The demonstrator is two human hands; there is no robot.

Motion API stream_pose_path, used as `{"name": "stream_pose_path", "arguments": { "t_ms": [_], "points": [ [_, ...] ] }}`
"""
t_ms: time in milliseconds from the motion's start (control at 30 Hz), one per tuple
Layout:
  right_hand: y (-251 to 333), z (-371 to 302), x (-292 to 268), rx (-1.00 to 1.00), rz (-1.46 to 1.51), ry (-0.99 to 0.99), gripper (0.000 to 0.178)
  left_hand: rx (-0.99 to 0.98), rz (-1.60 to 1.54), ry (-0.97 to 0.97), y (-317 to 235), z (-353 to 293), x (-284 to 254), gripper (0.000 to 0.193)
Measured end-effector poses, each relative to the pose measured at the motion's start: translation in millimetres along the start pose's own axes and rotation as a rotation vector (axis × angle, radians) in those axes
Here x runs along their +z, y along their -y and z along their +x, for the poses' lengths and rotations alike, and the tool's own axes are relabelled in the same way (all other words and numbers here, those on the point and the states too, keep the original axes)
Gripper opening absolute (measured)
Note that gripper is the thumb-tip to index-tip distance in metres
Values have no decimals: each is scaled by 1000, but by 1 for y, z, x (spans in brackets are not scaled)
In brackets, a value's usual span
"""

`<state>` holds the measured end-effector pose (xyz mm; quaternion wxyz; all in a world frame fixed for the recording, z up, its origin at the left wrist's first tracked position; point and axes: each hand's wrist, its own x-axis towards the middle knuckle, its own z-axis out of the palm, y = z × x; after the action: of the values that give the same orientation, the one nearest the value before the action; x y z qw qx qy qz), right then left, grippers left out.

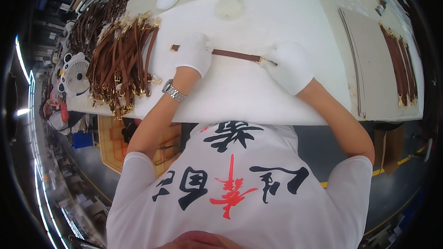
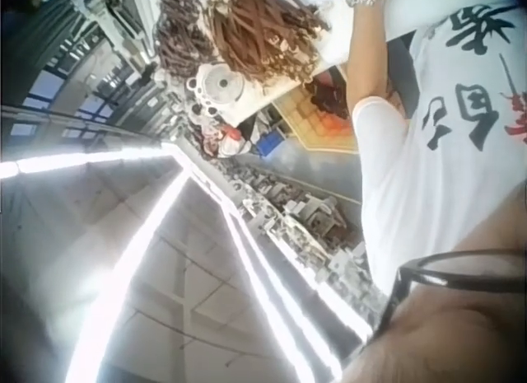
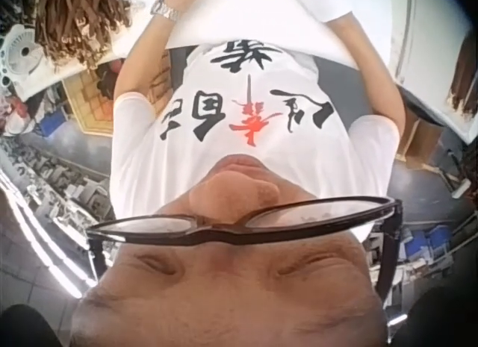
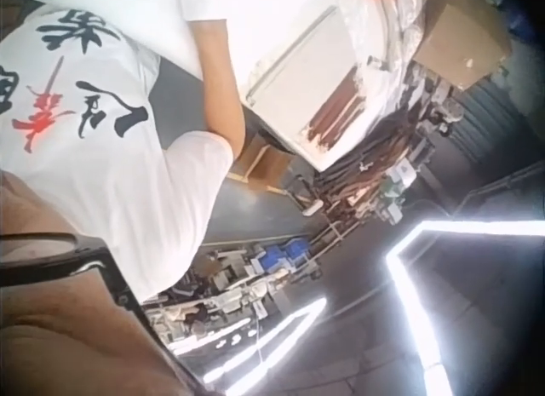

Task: The recorder is cleaning and assembling leather straps by applying glue and attaching hardware.

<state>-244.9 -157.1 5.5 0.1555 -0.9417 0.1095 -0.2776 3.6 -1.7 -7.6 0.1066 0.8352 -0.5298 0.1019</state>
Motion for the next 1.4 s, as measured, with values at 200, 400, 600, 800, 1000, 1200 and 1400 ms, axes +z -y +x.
{"name": "stream_pose_path", "arguments": {
  "t_ms": [200,400,600,800,1000,1200,1400],
  "points": [
    [-3,0,-3,15,21,42,18,252,-490,-65,-78,5,10,17],
    [-9,-2,-17,144,98,175,21,-320,-737,365,10,36,-47,18],
    [-20,52,-14,160,177,101,70,9,-689,156,58,92,-29,15],
    [-71,138,54,89,82,66,105,97,-403,-9,49,139,13,26],
    [-64,153,72,174,56,191,111,79,-287,90,27,142,12,21],
    [-71,145,91,181,6,94,105,63,-324,104,20,146,2,22],
    [-65,149,82,228,36,128,101,59,-397,6,17,145,7,21]
  ]
}}
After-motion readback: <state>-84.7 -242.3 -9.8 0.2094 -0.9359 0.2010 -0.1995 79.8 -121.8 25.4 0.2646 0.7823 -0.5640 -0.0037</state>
